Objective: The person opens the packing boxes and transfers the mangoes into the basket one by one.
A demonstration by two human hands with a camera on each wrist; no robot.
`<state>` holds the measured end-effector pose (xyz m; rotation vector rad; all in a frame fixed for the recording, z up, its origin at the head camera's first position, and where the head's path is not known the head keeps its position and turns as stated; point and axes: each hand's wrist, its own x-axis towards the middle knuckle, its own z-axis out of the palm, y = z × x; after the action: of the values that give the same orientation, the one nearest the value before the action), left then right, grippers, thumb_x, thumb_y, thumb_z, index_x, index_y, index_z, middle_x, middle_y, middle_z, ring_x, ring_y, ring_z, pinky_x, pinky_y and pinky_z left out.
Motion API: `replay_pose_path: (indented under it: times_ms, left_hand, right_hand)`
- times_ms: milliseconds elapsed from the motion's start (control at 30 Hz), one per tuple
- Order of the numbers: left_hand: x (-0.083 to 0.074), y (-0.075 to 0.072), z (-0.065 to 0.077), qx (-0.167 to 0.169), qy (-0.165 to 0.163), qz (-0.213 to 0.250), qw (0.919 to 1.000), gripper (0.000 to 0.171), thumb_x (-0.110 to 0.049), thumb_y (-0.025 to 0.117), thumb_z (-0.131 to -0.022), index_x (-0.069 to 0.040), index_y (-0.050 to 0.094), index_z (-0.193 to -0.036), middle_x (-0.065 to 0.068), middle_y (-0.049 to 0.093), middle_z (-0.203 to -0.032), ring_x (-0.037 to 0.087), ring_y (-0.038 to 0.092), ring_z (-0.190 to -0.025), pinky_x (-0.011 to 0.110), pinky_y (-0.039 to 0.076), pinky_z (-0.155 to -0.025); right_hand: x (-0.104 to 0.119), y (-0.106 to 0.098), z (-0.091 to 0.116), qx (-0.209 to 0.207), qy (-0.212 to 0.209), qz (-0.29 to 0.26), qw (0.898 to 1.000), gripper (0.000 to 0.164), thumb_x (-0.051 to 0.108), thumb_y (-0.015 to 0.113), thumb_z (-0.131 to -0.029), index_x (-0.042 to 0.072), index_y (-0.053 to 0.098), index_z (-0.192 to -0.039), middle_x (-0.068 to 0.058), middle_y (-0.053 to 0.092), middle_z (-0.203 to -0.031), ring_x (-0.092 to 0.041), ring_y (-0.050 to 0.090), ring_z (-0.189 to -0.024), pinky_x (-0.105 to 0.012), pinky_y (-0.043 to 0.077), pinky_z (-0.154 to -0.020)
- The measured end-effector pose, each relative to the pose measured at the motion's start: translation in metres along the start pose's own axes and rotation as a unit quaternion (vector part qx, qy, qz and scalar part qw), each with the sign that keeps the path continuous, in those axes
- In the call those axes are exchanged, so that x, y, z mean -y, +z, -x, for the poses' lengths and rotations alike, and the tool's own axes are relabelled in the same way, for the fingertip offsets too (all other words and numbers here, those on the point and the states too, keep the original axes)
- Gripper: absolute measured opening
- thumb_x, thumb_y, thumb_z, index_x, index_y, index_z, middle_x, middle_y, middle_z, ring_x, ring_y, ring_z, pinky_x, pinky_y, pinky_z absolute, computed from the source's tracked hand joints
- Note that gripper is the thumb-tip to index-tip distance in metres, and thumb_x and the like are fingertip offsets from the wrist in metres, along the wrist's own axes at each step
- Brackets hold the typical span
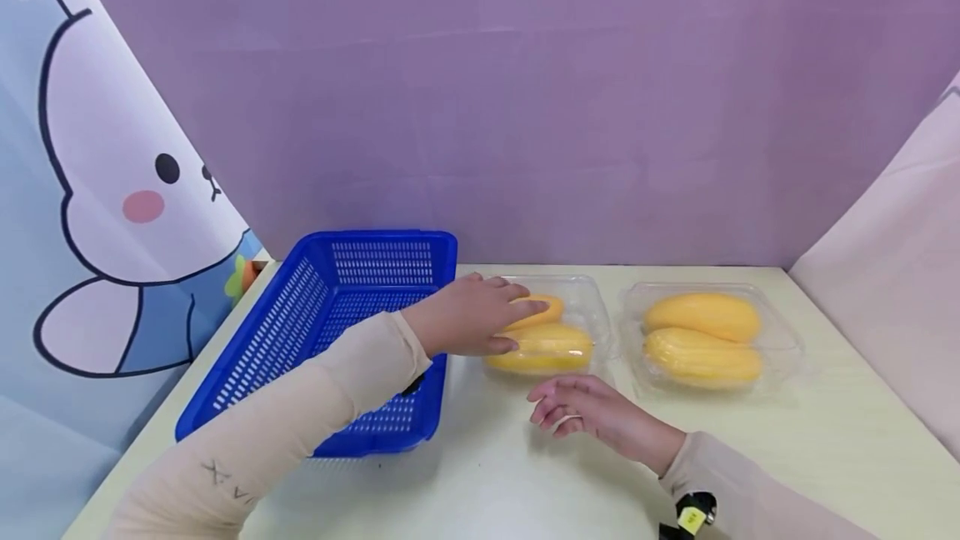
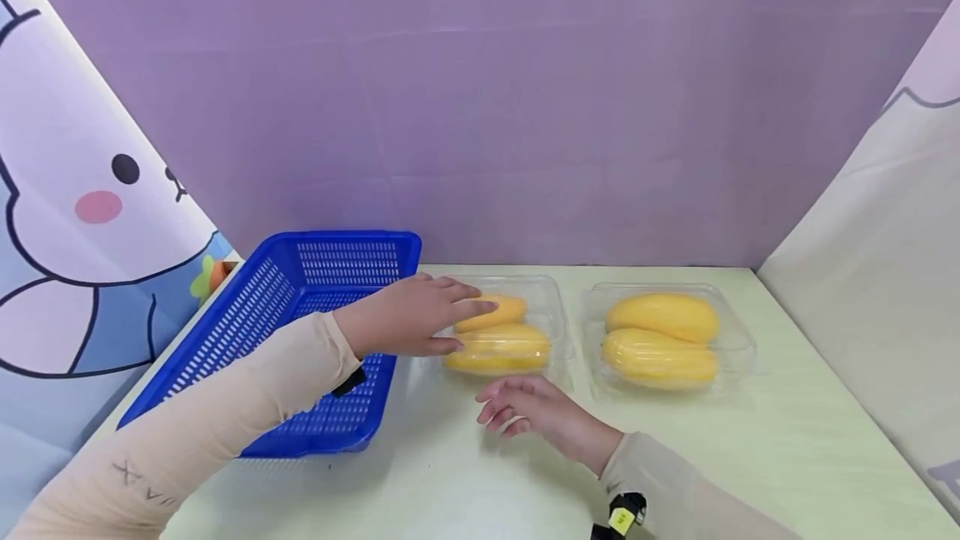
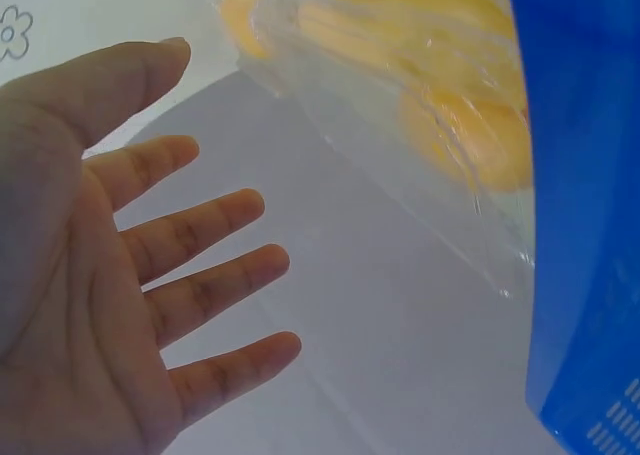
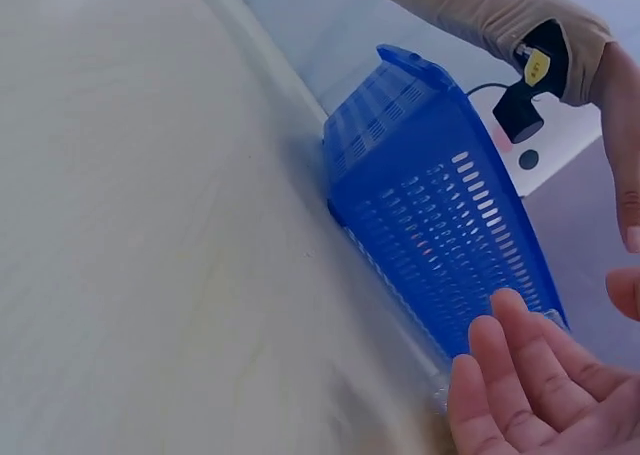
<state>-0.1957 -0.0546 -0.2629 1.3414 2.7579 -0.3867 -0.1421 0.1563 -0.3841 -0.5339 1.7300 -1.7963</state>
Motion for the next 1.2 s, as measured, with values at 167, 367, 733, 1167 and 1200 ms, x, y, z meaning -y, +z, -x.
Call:
replay_pose_path:
  times_ms: [167, 367, 733, 1167, 1200]
  left_hand:
    - [-0.005, 0.002, -0.009, -0.003, 0.017, -0.028, 0.9995, 0.059, -0.042, 0.059, -0.091, -0.028, 0.038, -0.144, 0.000, 0.048, -0.140, 0.022, 0.047, -0.126, 0.043, 0.041, -0.102]
    - [-0.014, 0.003, -0.019, 0.005, 0.035, -0.062, 0.9975, 0.050, -0.044, 0.060, -0.090, -0.026, 0.050, -0.136, -0.003, 0.057, -0.128, 0.017, 0.052, -0.116, 0.039, 0.043, -0.098]
    - [-0.031, 0.005, -0.026, 0.050, 0.024, -0.082, 0.9951, 0.040, -0.046, 0.061, -0.088, -0.025, 0.061, -0.123, -0.007, 0.062, -0.113, 0.013, 0.054, -0.101, 0.032, 0.045, -0.090]
    - [-0.034, 0.008, -0.027, 0.058, 0.024, -0.082, 0.9947, 0.030, -0.042, 0.062, -0.089, -0.023, 0.065, -0.111, -0.008, 0.065, -0.095, 0.010, 0.054, -0.079, 0.024, 0.046, -0.075]
    - [-0.034, 0.007, -0.027, 0.055, 0.025, -0.085, 0.9946, 0.029, -0.041, 0.062, -0.089, -0.023, 0.066, -0.111, -0.008, 0.066, -0.094, 0.010, 0.054, -0.078, 0.024, 0.046, -0.074]
  right_hand:
    - [-0.005, 0.002, -0.005, -0.025, 0.033, -0.052, 0.998, 0.037, 0.023, 0.044, -0.099, -0.008, 0.054, -0.118, -0.001, 0.068, -0.095, -0.012, 0.063, -0.085, -0.027, 0.053, -0.075]
    - [-0.013, 0.006, -0.013, -0.030, 0.051, -0.110, 0.992, 0.042, 0.026, 0.043, -0.100, -0.009, 0.050, -0.122, -0.002, 0.067, -0.097, -0.012, 0.064, -0.085, -0.027, 0.053, -0.078]
    - [-0.021, 0.009, -0.023, -0.050, 0.059, -0.169, 0.983, 0.047, 0.033, 0.038, -0.101, -0.008, 0.050, -0.120, -0.005, 0.066, -0.096, -0.014, 0.063, -0.085, -0.027, 0.052, -0.080]
    - [-0.019, 0.014, -0.021, -0.104, 0.062, -0.173, 0.977, 0.046, 0.030, 0.040, -0.101, -0.012, 0.047, -0.120, -0.006, 0.066, -0.093, -0.015, 0.064, -0.086, -0.026, 0.052, -0.081]
    - [-0.019, 0.014, -0.021, -0.108, 0.062, -0.174, 0.977, 0.045, 0.029, 0.040, -0.101, -0.012, 0.047, -0.120, -0.006, 0.066, -0.093, -0.015, 0.064, -0.086, -0.026, 0.053, -0.081]
